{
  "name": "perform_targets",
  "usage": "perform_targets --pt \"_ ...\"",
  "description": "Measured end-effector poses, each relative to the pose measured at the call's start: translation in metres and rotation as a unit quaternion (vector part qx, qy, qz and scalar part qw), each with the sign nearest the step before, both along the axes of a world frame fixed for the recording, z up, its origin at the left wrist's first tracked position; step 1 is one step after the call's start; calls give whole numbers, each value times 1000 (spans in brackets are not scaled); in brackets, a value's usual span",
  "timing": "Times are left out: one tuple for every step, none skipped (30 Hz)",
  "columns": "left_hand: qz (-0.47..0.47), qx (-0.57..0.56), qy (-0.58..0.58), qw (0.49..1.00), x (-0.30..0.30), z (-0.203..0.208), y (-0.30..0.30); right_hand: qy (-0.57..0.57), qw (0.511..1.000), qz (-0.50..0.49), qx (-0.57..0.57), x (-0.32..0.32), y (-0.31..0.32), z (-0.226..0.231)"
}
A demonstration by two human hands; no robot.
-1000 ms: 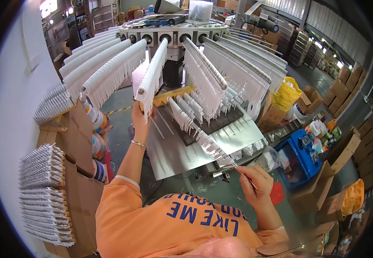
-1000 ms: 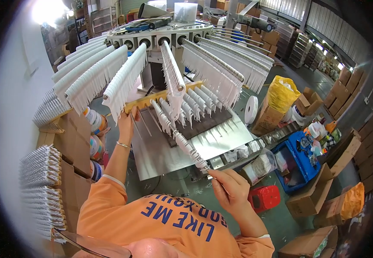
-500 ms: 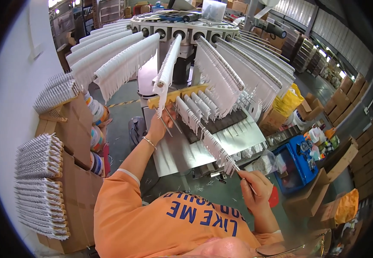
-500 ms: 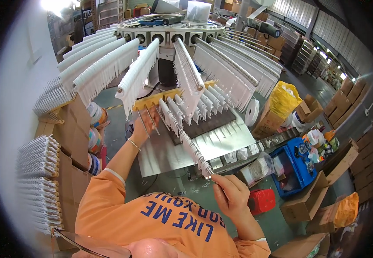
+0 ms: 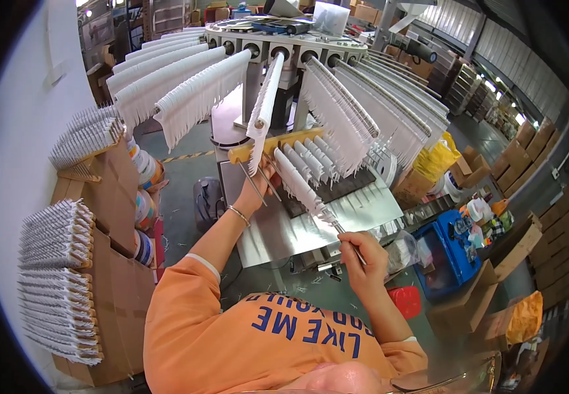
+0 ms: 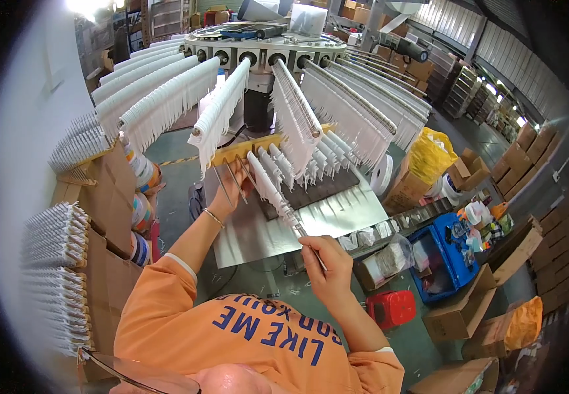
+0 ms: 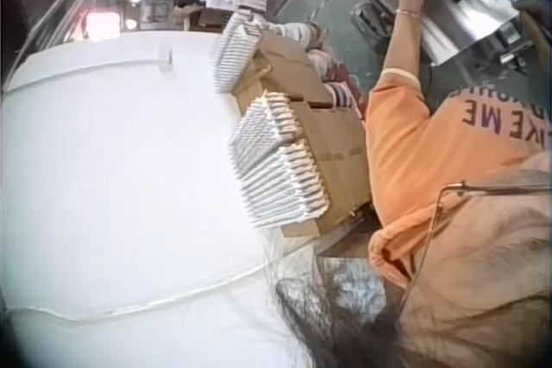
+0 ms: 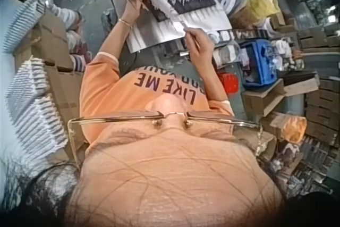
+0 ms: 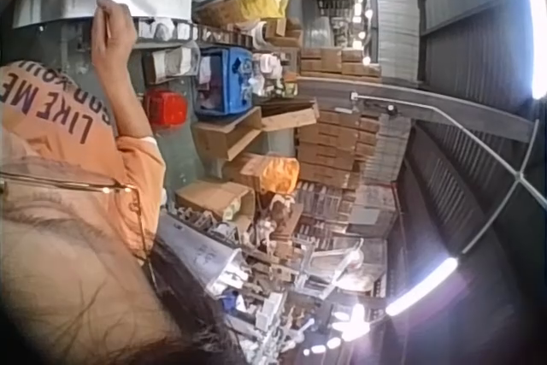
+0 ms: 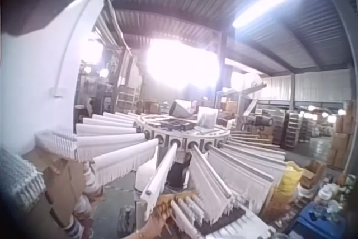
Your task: Loading rectangular white components into a rotating assembly machine and monitoring the process.
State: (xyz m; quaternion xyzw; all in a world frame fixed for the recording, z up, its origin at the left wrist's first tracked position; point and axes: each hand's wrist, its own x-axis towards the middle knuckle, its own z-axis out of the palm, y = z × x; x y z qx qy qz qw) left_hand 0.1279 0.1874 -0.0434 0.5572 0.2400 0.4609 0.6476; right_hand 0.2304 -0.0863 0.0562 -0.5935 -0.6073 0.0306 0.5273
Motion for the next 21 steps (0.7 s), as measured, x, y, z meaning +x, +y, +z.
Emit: perform_targets --pt "0 0 -1 1000 -1 3 -5 28 1000 5 -6 0 1 -3" --pt "-9 20 37 999 -3 14 -16 28 1000 2 -7 1 1 -8" --pt "-14 40 76 996 -7 24 -28 79 997 18 1 1 -1 -13" --pt "-14 38 76 996 -9 29 -39 130 991 33 9 1 -4 -17" --pt "-28 81 64 994 -12 32 -51 130 991 36 7 1 -8 -18" --pt "-45 124 51 990 -15 34 -62 107 993 37 20 2 -12 -19" --pt "-55 131 112 983 -17 37 -73 84 995 38 33 3 -18 -21" --pt "-70 109 117 985 -17 45 -90 84 995 33 33 5 -26 -27" --pt "-82 86 123 985 -17 52 -103 117 991 18 66 9 -35 -36" --pt "-123 71 116 983 -20 51 -105 151 984 3 98 12 -44 -44" --pt "-126 72 115 983 -19 49 -102 150 984 0 99 14 -56 -48" --pt "-101 123 128 979 -20 43 -95 165 979 -6 124 16 -66 -52" --pt "-76 174 141 972 -20 36 -87 179 972 -13 149 18 -72 -53" --pt "-59 188 156 968 -16 28 -78 178 972 -15 150 19 -80 -53" --pt "-56 188 156 968 -14 21 -70 175 974 -28 144 19 -85 -50" --pt "27 312 174 933 -11 15 -64 171 975 -41 138 19 -88 -47" --pt "104 432 187 876 -7 13 -60 171 974 -45 140 19 -88 -44" --pt "101 434 185 876 -3 14 -57 144 982 -41 114 20 -85 -39" --pt "117 451 197 863 2 15 -55 117 989 -37 88 21 -81 -33" --pt "132 468 209 848 8 17 -52 118 988 -41 90 20 -74 -25" --pt "129 471 209 847 11 18 -48 90 994 -33 59 18 -64 -15"
